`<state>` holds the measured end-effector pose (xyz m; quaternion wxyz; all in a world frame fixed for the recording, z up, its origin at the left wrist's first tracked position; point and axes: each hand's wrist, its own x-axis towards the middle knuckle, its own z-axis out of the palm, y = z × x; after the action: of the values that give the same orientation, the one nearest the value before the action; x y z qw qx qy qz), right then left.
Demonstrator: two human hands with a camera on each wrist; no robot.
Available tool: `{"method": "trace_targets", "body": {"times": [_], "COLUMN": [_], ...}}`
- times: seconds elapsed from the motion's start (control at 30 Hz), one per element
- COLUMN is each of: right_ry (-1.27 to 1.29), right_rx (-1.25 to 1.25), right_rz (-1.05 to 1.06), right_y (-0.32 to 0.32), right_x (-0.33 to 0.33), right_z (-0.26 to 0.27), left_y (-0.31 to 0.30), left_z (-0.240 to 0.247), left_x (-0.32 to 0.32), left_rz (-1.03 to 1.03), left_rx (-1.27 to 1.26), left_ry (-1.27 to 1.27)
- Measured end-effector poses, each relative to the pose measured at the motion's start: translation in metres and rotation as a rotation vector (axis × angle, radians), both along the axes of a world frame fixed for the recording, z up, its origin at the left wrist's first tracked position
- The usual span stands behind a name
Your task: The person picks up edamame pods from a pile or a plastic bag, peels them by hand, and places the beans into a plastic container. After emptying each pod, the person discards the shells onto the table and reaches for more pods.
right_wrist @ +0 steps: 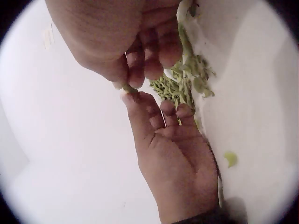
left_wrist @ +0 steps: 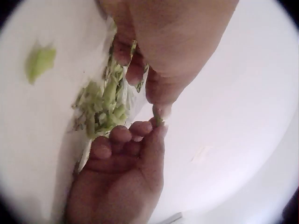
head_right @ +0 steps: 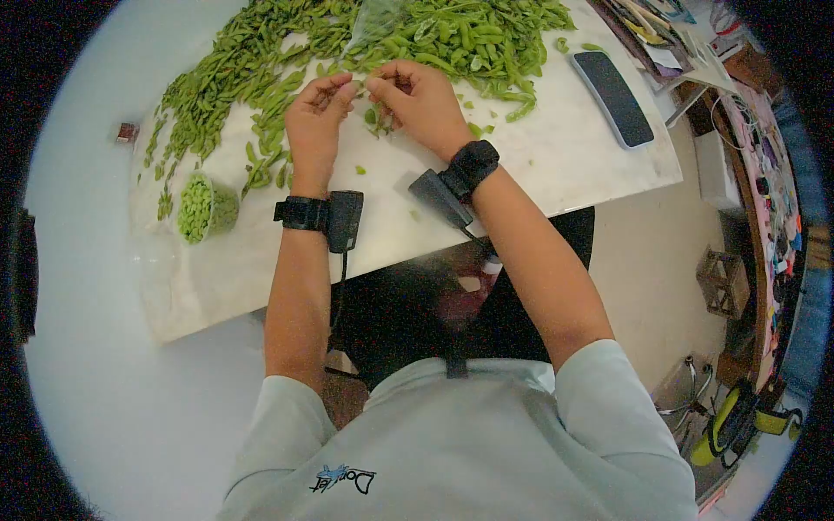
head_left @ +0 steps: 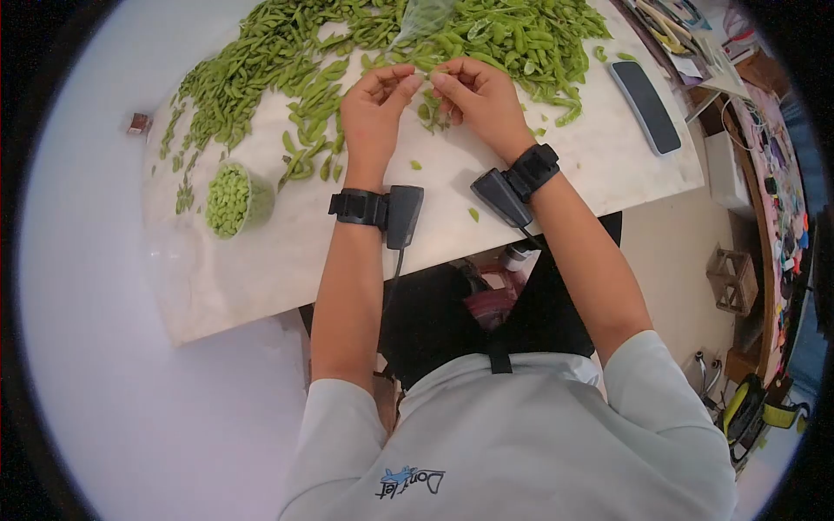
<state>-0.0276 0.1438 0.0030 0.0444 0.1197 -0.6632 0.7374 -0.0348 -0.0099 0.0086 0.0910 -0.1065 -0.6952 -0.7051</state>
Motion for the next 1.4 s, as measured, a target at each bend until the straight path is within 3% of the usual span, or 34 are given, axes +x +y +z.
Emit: {"method": "trace_targets", "body": {"times": [0.33,0.53,0.73,0.93,1.03,1.13,1.23,1.4], "right_ry": [-0.077,-0.044,0.047,0.049,-0.003,-0.064,0.067,-0.058], "right_rx": [-0.091,-0.042,0.009,-0.057,-0.234,-0.204,-0.198,-0.111], "right_rz": [-0.003,-0.028,-0.140,-0.277,-0.345,-0.253,-0.384,-0.081], "right_y": [0.002,0.002,0.005,0.002,0.009,0.020,0.005,0.003], "right_x": [0.000,-0.001,-0.005,-0.003,-0.001,-0.002,-0.005,0.006], "right_z": [0.004,0.000,-0.003,0.001,0.004,0.001,-0.002,0.006], "left_y": [0.006,0.001,0.004,0.003,0.005,0.003,0.002,-0.001], "left_z": [-0.001,0.001,-0.004,-0.004,-0.003,-0.002,-0.003,-0.001], "left_x": [-0.007,-0.010,-0.007,-0.007,-0.004,-0.005,-0.004,-0.002], "left_rz": [-0.123,-0.178,-0.368,-0.333,-0.285,-0.196,-0.091,-0.078], "left_rx": [0.202,0.063,-0.028,-0.014,-0.015,-0.067,-0.012,0.050], "left_ry": [-0.099,-0.151,-0.107,-0.089,-0.127,-0.113,-0.073,-0.048]}}
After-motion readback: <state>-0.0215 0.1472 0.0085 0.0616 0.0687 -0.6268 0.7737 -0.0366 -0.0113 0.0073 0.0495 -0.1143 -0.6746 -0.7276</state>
